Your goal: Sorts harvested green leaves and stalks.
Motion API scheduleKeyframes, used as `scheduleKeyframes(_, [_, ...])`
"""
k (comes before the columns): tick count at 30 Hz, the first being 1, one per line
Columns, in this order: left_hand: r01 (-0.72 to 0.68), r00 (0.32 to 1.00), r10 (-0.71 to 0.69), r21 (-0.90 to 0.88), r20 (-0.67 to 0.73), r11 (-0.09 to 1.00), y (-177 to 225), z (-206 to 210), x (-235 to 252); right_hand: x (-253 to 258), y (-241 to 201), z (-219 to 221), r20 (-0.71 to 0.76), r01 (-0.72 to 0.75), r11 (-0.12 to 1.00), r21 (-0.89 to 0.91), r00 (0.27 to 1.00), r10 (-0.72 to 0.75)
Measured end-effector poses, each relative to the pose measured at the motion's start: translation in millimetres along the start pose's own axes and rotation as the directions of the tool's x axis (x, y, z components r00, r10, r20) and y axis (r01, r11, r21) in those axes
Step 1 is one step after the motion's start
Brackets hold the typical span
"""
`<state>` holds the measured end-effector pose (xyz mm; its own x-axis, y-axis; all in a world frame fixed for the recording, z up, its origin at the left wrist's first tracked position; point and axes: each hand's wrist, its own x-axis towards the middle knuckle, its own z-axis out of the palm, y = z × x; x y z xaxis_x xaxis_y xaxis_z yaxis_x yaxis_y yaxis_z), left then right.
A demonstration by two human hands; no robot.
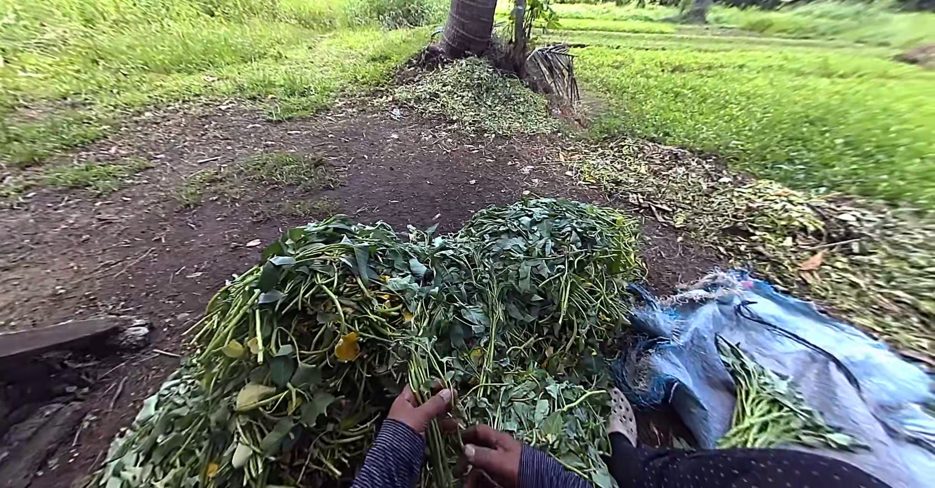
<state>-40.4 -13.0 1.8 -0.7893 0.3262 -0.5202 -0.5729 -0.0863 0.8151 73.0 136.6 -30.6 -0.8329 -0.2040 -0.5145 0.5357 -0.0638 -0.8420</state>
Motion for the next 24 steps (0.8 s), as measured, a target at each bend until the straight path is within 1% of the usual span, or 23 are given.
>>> scheduleKeyframes(2, [-0.033, 0.999, 0.034, 0.211, -0.002, 0.977, -1.1, 0.6, -4.4, 5.9, -3.8, 1.2, 0.01, 0.028, 0.987, 0.157, 0.999, -0.03])
scheduleKeyframes(3, [-0.044, 0.999, 0.045, 0.289, 0.004, 0.956, -1.8, 0.6, -5.8, 6.8, -7.2, 3.5, 0.008, 0.039, 0.978, 0.206, 0.999, -0.042])
scheduleKeyframes(4, [-0.056, 0.998, 0.054, 0.327, 0.015, 0.943, -2.4, 0.0, -6.2, 7.7, -9.1, 7.0, -0.018, 0.058, 0.969, 0.239, 0.998, -0.055])
scheduleKeyframes(6, [-0.064, 0.998, 0.057, 0.336, 0.031, 0.94, -1.4, -3.1, -5.3, 9.6, -9.3, 15.2, -0.091, 0.113, 0.962, 0.25, 0.992, -0.093])
scheduleKeyframes(8, [-0.058, 0.998, 0.06, 0.299, 0.004, 0.952, -1.0, -7.5, -3.1, 12.1, -7.3, 17.7, -0.136, 0.144, 0.971, 0.192, 0.984, -0.119])
scheduleKeyframes(11, [-0.003, 0.988, 0.038, 0.231, -0.149, 0.973, 0.9, -14.9, 1.9, 15.8, -8.9, 13.0, -0.229, 0.134, 0.991, 0.014, 0.965, -0.127])
scheduleKeyframes(14, [0.026, 0.96, 0.013, 0.135, -0.278, 0.99, 4.6, -16.4, 5.8, 16.9, -9.3, 7.3, -0.271, 0.099, 0.993, -0.071, 0.956, -0.115])
scheduleKeyframes(16, [0.046, 0.957, -0.021, 0.078, -0.291, 0.996, 6.5, -14.4, 5.4, 13.9, -13.7, 9.2, -0.275, 0.079, 0.993, -0.09, 0.956, -0.101])
scheduleKeyframes(19, [0.092, 0.959, -0.074, 0.054, -0.272, 0.994, 9.4, -7.8, 0.1, 11.4, -15.6, 15.8, -0.272, 0.083, 0.986, -0.148, 0.955, -0.121])
scheduleKeyframes(22, [0.096, 0.963, -0.069, 0.091, -0.26, 0.991, 12.8, -4.1, -4.3, 9.6, -18.9, 18.3, -0.23, 0.085, 0.968, -0.236, 0.963, -0.14])
scheduleKeyframes(24, [0.08, 0.969, -0.044, 0.141, -0.242, 0.987, 11.4, -7.7, -2.9, 12.4, -13.0, 17.6, -0.193, 0.112, 0.946, -0.303, 0.965, -0.176])
